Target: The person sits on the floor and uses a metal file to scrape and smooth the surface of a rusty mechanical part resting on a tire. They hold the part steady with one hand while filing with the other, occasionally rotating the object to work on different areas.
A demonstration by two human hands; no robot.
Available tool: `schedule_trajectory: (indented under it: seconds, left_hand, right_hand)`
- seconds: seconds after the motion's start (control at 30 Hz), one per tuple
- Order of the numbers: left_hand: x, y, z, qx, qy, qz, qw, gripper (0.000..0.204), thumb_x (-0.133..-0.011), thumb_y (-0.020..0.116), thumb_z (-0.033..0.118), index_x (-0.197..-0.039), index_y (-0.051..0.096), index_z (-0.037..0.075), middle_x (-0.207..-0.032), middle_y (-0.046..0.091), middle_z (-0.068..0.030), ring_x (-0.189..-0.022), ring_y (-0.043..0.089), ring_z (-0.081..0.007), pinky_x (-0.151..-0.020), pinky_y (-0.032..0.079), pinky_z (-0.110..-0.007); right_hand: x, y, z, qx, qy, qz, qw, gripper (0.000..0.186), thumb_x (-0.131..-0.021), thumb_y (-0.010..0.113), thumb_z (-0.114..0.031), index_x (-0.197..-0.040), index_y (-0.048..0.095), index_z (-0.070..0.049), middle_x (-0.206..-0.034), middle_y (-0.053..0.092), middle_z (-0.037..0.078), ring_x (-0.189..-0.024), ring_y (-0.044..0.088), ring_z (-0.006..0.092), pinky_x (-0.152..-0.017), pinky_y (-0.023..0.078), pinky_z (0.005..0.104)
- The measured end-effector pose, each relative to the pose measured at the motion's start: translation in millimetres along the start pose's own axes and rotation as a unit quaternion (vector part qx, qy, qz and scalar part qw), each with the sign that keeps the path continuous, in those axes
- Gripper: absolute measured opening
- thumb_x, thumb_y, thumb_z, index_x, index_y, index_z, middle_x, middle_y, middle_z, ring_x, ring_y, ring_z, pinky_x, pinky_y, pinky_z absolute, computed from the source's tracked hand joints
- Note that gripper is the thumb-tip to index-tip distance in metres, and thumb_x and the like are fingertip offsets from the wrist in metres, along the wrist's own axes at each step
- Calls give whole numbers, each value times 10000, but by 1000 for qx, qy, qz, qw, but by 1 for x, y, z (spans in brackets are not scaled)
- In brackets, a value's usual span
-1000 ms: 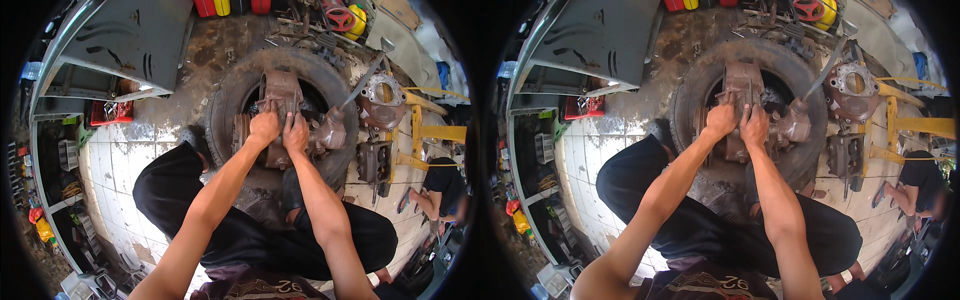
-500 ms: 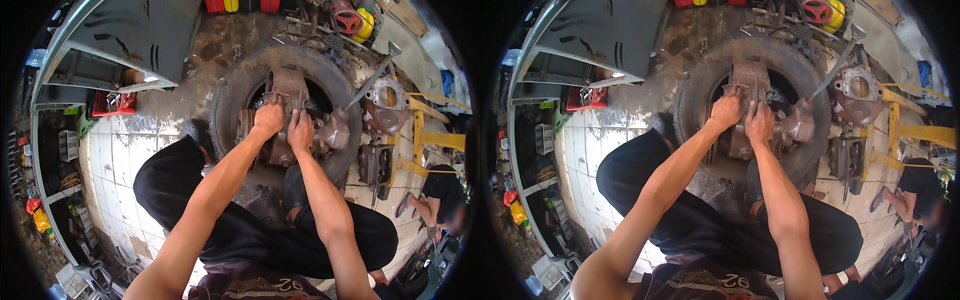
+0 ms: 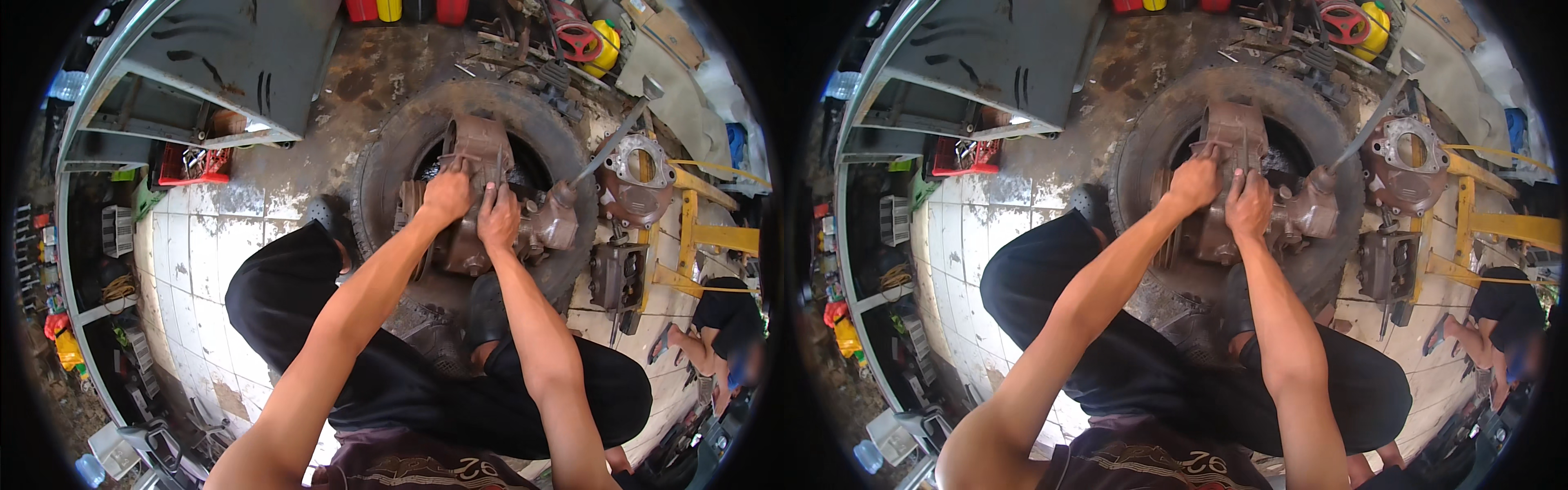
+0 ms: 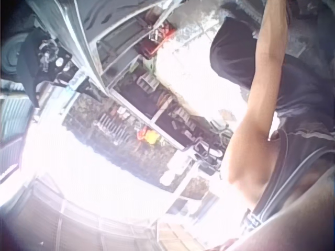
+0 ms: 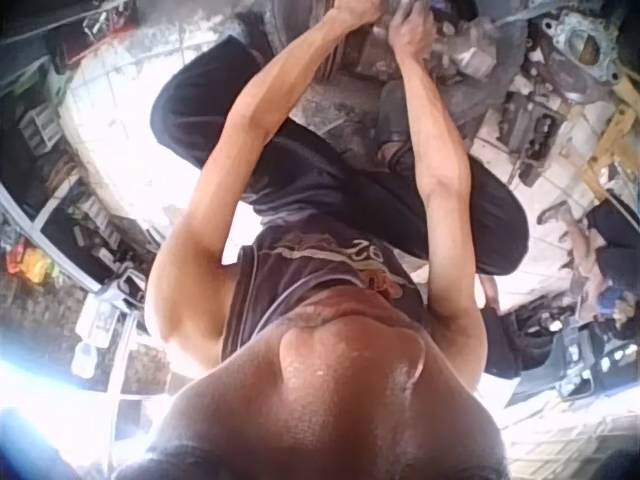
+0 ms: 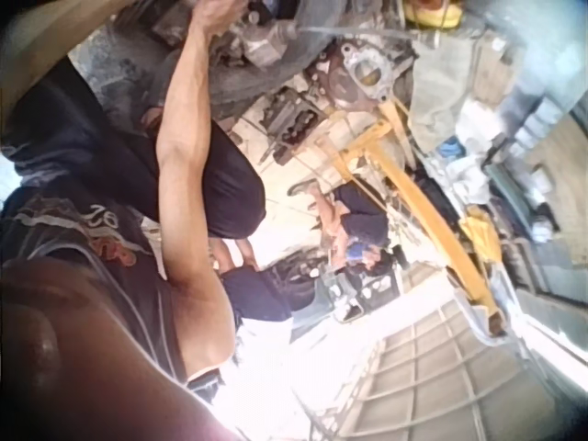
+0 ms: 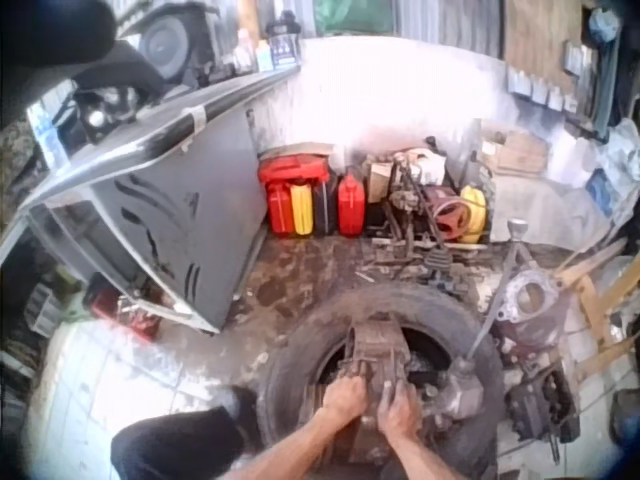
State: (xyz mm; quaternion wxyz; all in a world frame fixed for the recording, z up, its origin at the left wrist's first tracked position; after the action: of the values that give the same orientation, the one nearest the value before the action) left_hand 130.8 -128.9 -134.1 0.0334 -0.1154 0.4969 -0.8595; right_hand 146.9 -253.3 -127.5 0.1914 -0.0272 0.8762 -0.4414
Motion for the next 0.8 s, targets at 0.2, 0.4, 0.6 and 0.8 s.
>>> schedule_trajectory:
  seconds: [0.2, 0.4, 0.6, 0.8]
  left_hand:
    - [15, 14, 0, -41, 31, 32, 998, 553, -841, 538, 140, -1350, 459, -61, -1417, 476, -244, -1218, 550, -401, -984, 494, -443]
    - [7, 8, 4, -27, 27, 44, 998, 557, -827, 547, 140, -1342, 469, -56, -1390, 502, -250, -1208, 559, -398, -979, 496, -441]
    - [-14, -3, -8, 15, -22, -58, 998, 550, -851, 520, 176, -1354, 472, -43, -1384, 509, -244, -1181, 578, -398, -1009, 477, -429]
    - [-1, 4, -2, -25, 15, -20, 999, 572, -847, 545, 193, -1363, 463, -39, -1387, 506, -243, -1108, 618, -397, -932, 517, -448]
  right_hand:
    - [-4, -3, -3, -2, 8, -3, 1000, 297, -984, 496, -266, -840, 555, -12, -825, 605, 214, -821, 577, 408, -744, 434, 520]
    - [-3, -3, -1, -1, 0, -4, 1000, 291, -988, 493, -261, -836, 552, -21, -825, 609, 200, -811, 575, 397, -737, 435, 518]
    - [-4, -2, -5, 3, -7, -15, 1000, 288, -985, 502, -262, -834, 547, -21, -850, 617, 184, -851, 576, 387, -769, 433, 503]
    - [-3, -1, -2, 2, 4, -28, 1000, 281, -977, 514, -266, -852, 560, -19, -867, 625, 176, -868, 579, 383, -782, 432, 506]
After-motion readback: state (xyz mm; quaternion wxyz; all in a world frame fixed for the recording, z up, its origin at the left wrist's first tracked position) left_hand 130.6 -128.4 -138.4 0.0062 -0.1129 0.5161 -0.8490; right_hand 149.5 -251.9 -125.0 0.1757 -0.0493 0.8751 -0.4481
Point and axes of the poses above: each hand's wrist, its own x-axis away from the middle knuckle, its own y-axis out of the palm, z = x × y, the point moved 6 cm from there along -x, towards the middle knuckle
